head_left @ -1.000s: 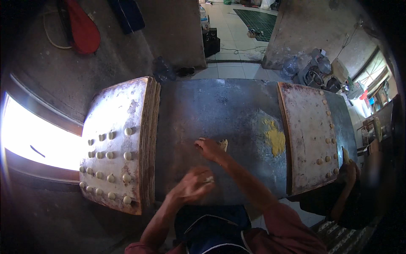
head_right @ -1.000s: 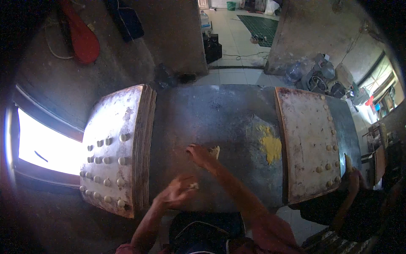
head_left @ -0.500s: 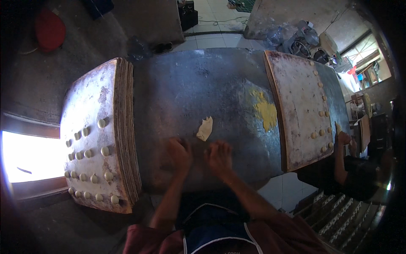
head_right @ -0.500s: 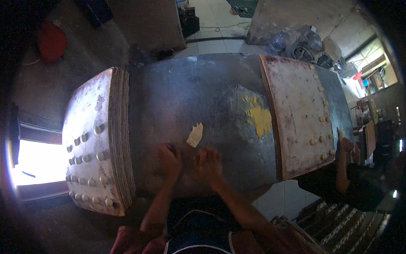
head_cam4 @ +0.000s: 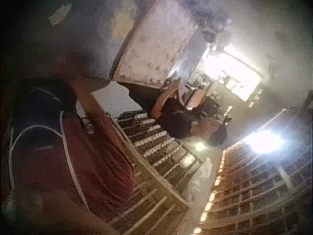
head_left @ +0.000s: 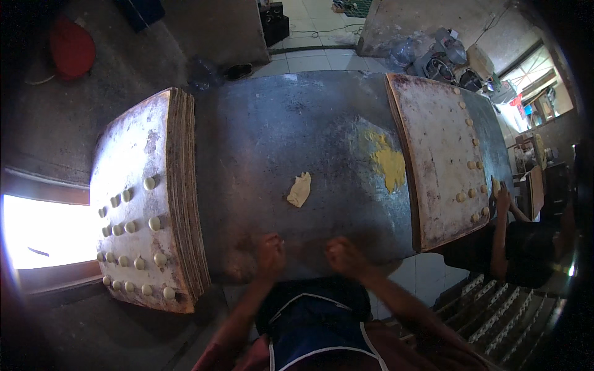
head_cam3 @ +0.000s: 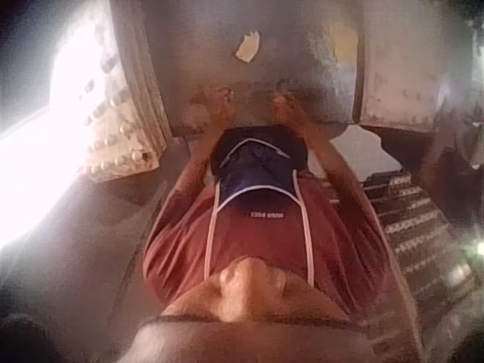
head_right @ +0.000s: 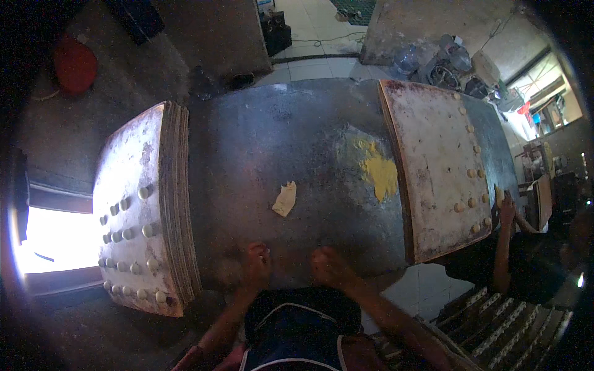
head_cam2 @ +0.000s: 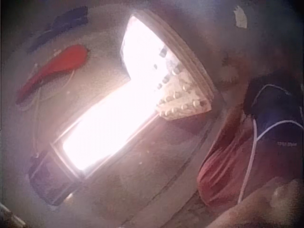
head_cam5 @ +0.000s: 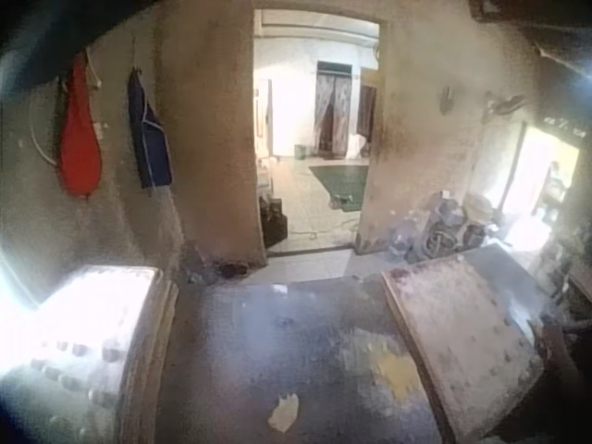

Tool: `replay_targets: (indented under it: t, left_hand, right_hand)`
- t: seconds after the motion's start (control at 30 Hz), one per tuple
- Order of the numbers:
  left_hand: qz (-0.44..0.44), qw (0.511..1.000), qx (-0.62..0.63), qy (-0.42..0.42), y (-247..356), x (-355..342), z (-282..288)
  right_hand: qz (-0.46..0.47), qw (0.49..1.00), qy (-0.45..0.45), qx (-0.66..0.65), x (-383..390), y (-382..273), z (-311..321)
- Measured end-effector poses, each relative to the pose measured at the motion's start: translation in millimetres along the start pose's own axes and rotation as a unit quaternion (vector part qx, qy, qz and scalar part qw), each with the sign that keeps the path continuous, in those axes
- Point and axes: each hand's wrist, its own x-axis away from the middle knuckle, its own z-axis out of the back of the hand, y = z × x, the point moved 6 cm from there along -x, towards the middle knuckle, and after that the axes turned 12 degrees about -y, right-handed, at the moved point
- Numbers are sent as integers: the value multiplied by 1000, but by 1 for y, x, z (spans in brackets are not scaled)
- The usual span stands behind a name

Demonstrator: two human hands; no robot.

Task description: The person tears small pieces of dough from a larger mass on a metal table, rolls each piece into a ball, and places them onto a wooden tray. The person repeats this process multiple times, filling the tray with dough balls.

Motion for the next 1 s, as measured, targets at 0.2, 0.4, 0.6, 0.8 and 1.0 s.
replay_targets:
  t: [0.2,0.4,0.6,0.8,1.0]
  left_hand:
    - [65,996,-37,40,-4,2,8]
    - [25,997,-57,-41,-2,8,16]
    - [16,999,-46,3,1,14,13]
    - [103,994,-34,34,-9,8,17]
    - [-38,991,-130,7,10,6,7]
  right_hand:
    - [-139,990,7,-33,-10,19,9]
    - [-214,917,-299,-153,10,32,-17]
    - [-108,985,-88,-99,-3,14,1]
    - [-257,965,-27,-36,7,39,4]
    - [-13,991,-3,-135,2,19,4]
